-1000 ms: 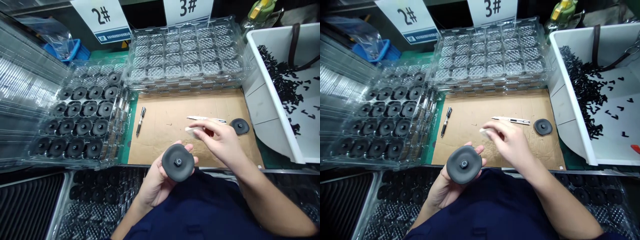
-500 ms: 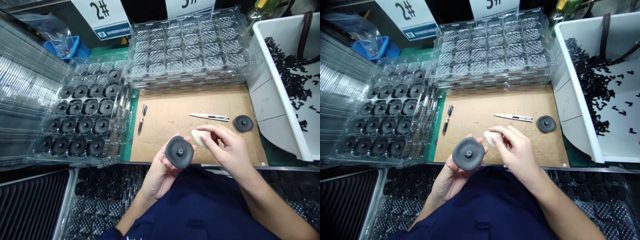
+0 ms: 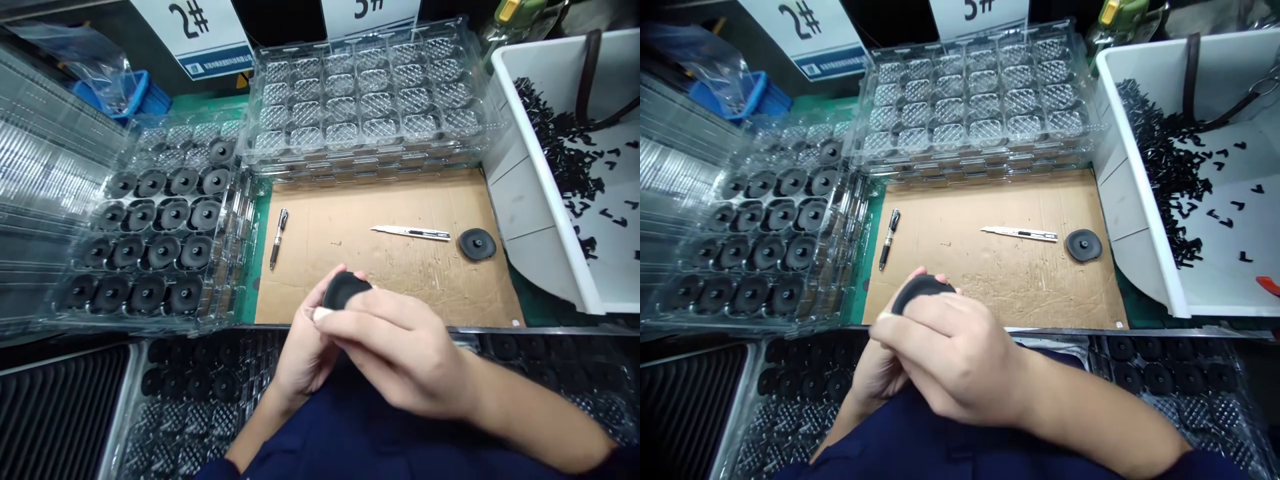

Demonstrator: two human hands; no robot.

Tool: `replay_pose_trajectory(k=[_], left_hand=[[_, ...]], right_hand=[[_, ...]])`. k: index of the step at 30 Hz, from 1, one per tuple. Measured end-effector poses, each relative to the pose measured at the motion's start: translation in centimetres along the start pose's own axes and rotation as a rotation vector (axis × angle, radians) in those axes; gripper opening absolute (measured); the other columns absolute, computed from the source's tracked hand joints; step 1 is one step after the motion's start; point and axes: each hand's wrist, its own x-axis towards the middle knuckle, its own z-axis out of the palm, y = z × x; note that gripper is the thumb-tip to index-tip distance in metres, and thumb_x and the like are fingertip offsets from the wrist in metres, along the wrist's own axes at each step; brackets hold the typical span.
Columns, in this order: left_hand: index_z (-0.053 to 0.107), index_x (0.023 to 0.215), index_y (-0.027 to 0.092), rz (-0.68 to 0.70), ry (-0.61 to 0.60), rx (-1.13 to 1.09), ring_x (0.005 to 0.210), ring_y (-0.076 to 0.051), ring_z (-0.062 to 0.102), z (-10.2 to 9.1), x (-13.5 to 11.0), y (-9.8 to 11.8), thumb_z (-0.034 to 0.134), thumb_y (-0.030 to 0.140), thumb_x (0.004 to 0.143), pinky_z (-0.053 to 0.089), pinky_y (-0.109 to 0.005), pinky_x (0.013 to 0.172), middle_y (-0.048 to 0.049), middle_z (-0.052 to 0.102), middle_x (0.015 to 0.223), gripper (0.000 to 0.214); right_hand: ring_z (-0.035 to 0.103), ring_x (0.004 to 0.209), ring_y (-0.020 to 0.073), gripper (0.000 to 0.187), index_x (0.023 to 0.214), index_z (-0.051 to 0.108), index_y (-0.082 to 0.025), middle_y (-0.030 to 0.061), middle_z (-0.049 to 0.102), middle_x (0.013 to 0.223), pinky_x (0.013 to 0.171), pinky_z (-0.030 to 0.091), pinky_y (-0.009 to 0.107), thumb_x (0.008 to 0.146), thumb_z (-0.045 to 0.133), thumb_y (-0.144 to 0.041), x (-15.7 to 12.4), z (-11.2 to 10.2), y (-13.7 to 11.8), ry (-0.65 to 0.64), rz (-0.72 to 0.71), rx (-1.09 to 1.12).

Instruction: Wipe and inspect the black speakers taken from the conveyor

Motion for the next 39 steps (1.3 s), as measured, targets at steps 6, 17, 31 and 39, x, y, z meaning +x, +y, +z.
replay_pose_trajectory(k=[6,17,31,39], left_hand=[[0.063,0.110,0.027,0.008,-0.067,-0.077,0.101,-0.018,0.062,-0.7,0.1,-0.1,0.086,0.032,0.050,0.049,-0.022,0.087,-0.0008,0.065,0.114,0.065],[0.060,0.114,0.025,-0.174,-0.214,-0.181,0.102,-0.028,0.062,-0.6,-1.1,0.5,0.081,0.038,0.057,0.052,-0.034,0.085,-0.0086,0.059,0.124,0.063],[0.061,0.113,0.025,-0.113,-0.184,-0.186,0.104,-0.027,0.062,-0.4,-0.9,-0.1,0.081,0.033,0.057,0.052,-0.033,0.087,-0.0055,0.063,0.118,0.059],[0.061,0.112,0.027,0.043,0.081,-0.051,0.103,-0.018,0.061,-1.4,-0.7,-0.7,0.082,0.018,0.057,0.050,-0.021,0.084,-0.0007,0.065,0.115,0.060]], right_hand=[[0.055,0.072,0.0124,0.020,0.101,0.063,-0.012,0.0051,0.061,0.082,0.068,0.046,0.026,0.087,0.049,-0.009,-1.7,-2.0,-0.5,-0.122,0.267,-0.236],[0.059,0.079,0.0137,0.017,0.103,0.064,-0.023,0.0031,0.064,0.097,0.065,0.048,0.025,0.088,0.055,-0.025,-2.5,-1.9,3.2,0.147,0.553,0.143],[0.058,0.077,0.0134,0.019,0.105,0.061,-0.023,0.0022,0.064,0.097,0.066,0.046,0.025,0.086,0.057,-0.022,-4.3,-2.0,1.4,0.248,0.594,-0.010],[0.056,0.078,0.0151,0.028,0.106,0.063,-0.020,0.0032,0.067,0.092,0.071,0.045,0.031,0.086,0.049,-0.006,-1.5,-0.9,0.0,-0.084,0.243,-0.191]])
